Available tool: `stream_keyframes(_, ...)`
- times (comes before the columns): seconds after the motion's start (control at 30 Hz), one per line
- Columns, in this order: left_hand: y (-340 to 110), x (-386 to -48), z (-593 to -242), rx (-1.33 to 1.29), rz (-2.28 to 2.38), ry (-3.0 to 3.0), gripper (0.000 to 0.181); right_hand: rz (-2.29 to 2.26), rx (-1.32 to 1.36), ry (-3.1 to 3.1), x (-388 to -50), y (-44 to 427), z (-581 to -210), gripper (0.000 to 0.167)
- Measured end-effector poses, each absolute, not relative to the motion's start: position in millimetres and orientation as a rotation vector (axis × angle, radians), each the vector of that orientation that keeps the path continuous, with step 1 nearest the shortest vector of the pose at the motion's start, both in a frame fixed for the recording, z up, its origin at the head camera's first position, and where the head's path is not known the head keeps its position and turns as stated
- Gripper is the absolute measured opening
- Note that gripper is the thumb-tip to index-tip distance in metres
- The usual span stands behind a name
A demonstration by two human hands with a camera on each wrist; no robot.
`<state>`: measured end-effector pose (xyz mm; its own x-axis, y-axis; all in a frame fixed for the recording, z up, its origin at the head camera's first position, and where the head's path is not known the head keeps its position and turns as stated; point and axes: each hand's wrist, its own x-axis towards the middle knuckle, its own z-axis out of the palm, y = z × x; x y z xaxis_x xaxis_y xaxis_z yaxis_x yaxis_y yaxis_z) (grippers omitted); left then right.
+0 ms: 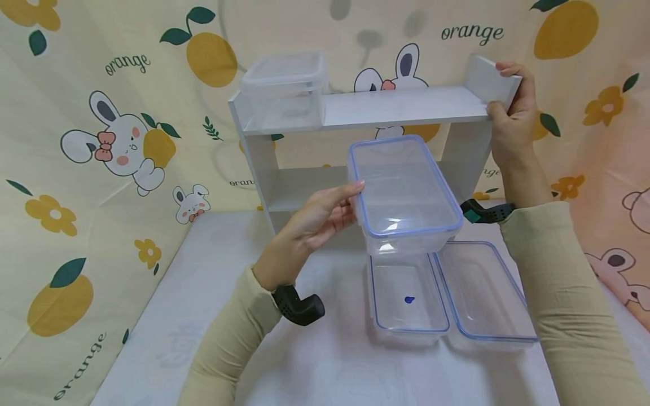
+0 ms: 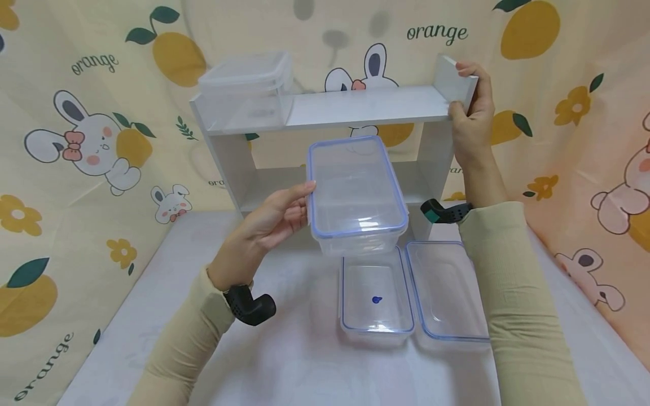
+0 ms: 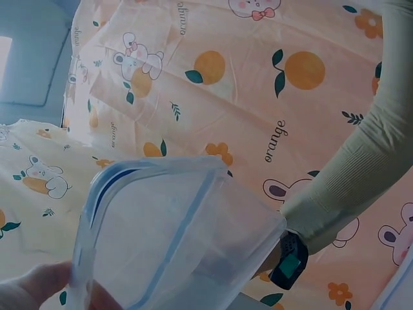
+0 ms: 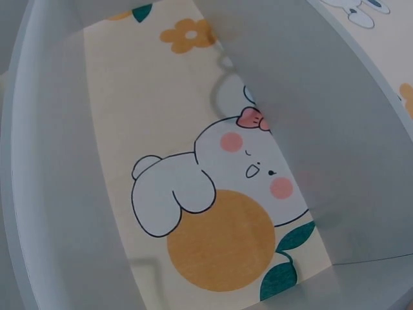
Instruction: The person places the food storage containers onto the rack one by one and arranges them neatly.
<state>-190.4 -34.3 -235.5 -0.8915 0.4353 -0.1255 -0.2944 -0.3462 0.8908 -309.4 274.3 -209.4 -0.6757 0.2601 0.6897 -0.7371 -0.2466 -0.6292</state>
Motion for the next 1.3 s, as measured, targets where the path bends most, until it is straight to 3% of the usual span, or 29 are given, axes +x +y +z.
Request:
stream_keyframes(0.8,-18,-196,-220,0.226,2.288,1.444,0.009,1.972,0.604,-1.363,-309,274,-210,0.048)
stream_keyframes(1.3,-11,-197,-203,0.273,2.341,1.366,0.014,1.998,0.611,-1.336,-310,274,-209,0.049)
